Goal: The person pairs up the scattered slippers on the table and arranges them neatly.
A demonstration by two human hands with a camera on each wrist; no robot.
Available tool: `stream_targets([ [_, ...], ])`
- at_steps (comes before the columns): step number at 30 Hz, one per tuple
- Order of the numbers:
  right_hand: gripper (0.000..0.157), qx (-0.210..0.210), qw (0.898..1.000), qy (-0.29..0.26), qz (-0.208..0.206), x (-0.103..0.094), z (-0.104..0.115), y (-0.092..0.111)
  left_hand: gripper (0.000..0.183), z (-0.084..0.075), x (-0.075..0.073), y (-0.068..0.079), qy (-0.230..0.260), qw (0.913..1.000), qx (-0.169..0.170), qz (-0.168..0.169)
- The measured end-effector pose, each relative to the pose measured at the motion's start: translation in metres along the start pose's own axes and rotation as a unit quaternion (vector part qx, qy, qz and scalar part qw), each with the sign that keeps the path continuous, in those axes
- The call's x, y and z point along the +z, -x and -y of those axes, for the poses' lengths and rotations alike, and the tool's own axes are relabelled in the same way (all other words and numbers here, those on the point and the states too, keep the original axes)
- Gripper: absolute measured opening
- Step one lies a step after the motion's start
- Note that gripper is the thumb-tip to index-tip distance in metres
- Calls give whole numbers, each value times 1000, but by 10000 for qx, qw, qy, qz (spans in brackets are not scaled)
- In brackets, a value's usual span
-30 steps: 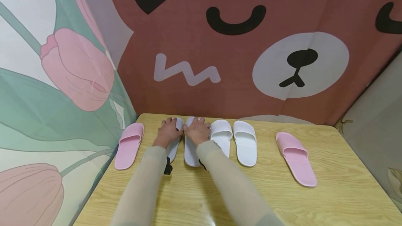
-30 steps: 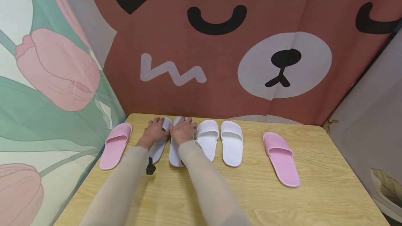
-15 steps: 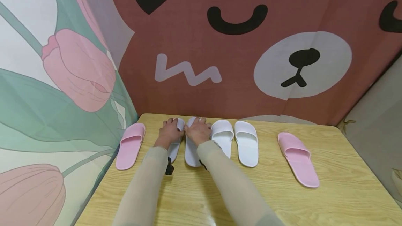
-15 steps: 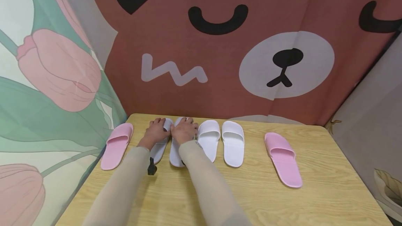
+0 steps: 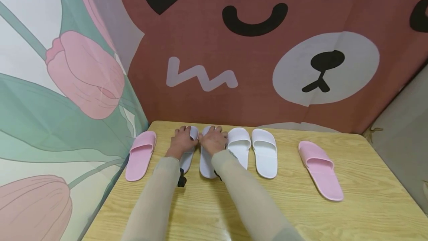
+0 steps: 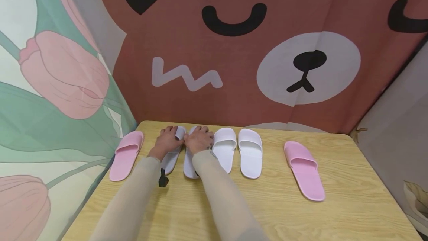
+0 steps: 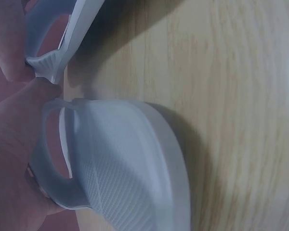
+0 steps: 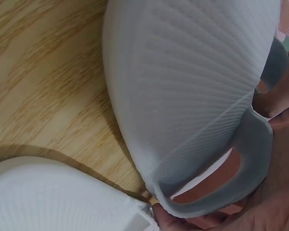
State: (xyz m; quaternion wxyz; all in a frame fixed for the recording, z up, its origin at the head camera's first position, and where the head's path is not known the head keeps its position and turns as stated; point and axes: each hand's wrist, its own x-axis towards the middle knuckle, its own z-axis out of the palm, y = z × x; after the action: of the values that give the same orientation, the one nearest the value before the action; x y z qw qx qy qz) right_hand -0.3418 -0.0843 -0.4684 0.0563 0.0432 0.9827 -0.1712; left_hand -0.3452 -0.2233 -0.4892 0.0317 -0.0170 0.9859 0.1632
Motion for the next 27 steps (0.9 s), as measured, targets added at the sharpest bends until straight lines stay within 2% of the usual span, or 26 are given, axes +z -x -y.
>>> stream_targets([
  [14,77,88,9998,85,179,5,1,-9,82,-2,1,0,-55,9999,-84,50],
  [27,71,220,9989,275,314,3,6,-8,84,-1,0,2,-28,10000,-80,11],
])
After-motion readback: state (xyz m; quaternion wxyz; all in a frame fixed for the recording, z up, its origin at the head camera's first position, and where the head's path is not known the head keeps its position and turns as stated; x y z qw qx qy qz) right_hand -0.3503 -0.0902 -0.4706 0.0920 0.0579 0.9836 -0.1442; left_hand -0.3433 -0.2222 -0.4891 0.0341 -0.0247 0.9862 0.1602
